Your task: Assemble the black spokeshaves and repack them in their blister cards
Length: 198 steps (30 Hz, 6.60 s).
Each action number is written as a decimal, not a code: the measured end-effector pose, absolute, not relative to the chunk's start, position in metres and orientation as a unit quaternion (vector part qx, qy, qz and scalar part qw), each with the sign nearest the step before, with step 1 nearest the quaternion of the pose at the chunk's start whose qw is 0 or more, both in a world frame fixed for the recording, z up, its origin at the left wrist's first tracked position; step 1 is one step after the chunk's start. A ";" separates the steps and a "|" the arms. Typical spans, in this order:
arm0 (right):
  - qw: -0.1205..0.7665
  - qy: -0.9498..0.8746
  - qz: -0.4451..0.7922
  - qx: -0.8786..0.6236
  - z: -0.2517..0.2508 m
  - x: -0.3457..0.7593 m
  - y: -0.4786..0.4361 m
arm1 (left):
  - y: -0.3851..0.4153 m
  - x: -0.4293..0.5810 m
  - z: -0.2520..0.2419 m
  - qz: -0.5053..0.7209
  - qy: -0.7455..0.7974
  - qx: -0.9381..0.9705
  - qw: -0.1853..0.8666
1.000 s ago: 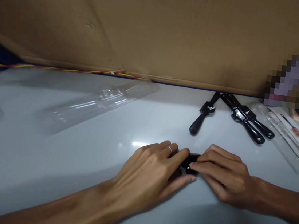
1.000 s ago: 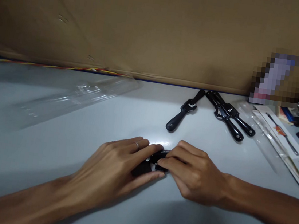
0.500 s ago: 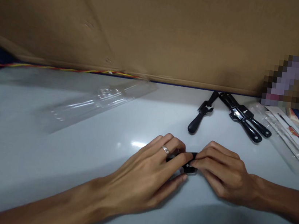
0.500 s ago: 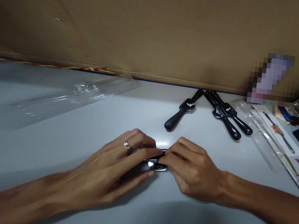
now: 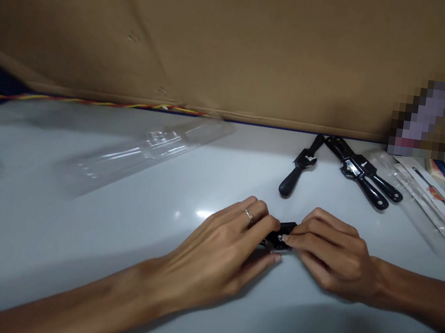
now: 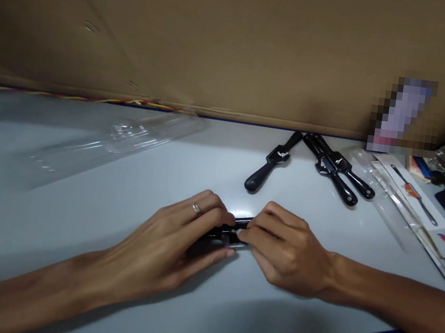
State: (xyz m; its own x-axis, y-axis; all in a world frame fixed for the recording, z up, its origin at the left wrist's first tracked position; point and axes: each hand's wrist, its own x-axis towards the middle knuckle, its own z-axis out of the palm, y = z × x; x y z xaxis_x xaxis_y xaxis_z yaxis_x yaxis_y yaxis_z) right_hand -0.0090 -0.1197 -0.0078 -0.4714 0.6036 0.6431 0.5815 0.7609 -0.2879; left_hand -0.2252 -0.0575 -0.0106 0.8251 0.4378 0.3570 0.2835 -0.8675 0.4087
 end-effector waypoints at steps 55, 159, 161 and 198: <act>0.363 -0.879 0.008 -0.308 -0.005 -0.008 -0.119 | -0.057 -0.225 -0.011 0.209 0.179 0.954 0.120; 0.339 -0.858 0.017 -0.386 -0.003 -0.004 -0.114 | -0.052 -0.232 -0.011 0.082 0.227 0.970 0.031; 0.340 -0.859 0.015 -0.383 -0.003 -0.005 -0.114 | -0.052 -0.232 -0.011 0.084 0.226 0.970 0.031; 0.302 -0.900 -0.037 -0.311 -0.004 0.002 -0.113 | -0.051 -0.232 -0.014 0.081 0.236 0.968 0.037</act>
State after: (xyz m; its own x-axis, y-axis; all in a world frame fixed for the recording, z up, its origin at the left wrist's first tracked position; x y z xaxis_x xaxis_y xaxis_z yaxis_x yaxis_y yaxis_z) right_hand 0.0024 -0.1126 -0.0037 -0.6242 0.5374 0.5671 0.5820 0.8041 -0.1213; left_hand -0.2320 -0.0508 -0.0139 0.8755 0.4629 0.1385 0.4509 -0.8858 0.1100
